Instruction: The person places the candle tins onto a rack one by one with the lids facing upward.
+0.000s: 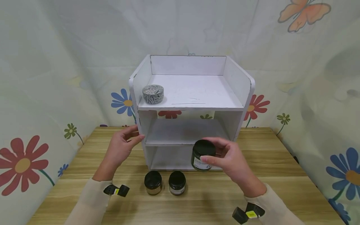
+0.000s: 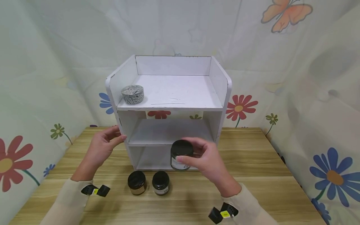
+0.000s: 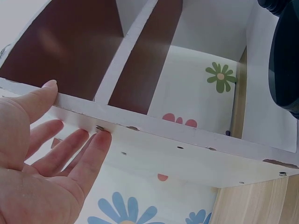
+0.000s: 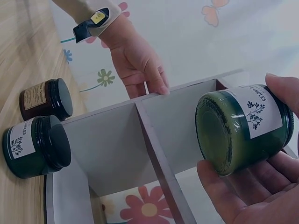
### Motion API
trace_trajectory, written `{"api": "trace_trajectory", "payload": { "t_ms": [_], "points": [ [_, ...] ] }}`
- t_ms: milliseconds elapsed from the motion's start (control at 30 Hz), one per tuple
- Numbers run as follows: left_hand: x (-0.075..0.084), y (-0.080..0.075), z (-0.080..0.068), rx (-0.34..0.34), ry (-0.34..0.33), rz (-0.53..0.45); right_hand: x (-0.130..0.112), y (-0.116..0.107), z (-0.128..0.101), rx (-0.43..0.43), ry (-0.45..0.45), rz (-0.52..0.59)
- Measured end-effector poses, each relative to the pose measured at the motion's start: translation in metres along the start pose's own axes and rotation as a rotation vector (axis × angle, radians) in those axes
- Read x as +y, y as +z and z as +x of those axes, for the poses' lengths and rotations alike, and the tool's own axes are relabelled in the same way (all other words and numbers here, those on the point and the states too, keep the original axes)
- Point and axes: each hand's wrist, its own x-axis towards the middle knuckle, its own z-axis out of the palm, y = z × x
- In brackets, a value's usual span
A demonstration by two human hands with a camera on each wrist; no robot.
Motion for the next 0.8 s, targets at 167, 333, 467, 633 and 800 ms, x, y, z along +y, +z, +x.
{"api": "trace_trajectory", "payload": {
  "t_ms": [167, 333, 467, 633, 800],
  "points": [
    [0.000, 0.000, 0.000, -0.001, -0.005, -0.001, -0.003, 0.001, 0.002, -0.002, -0.001, -0.011],
    [-0.001, -0.001, 0.000, -0.002, -0.005, 0.000, -0.008, 0.001, 0.003, -0.008, 0.018, -0.018],
    [-0.001, -0.001, 0.000, -0.001, -0.001, -0.002, -0.011, 0.002, 0.004, -0.015, 0.016, -0.027],
    [0.000, -0.001, 0.000, -0.002, -0.008, -0.007, -0.015, 0.003, 0.005, -0.014, 0.005, -0.040],
    [0.000, -0.001, 0.000, -0.002, -0.009, -0.010, -0.017, 0.003, 0.007, -0.019, -0.006, -0.035]
  ]
}}
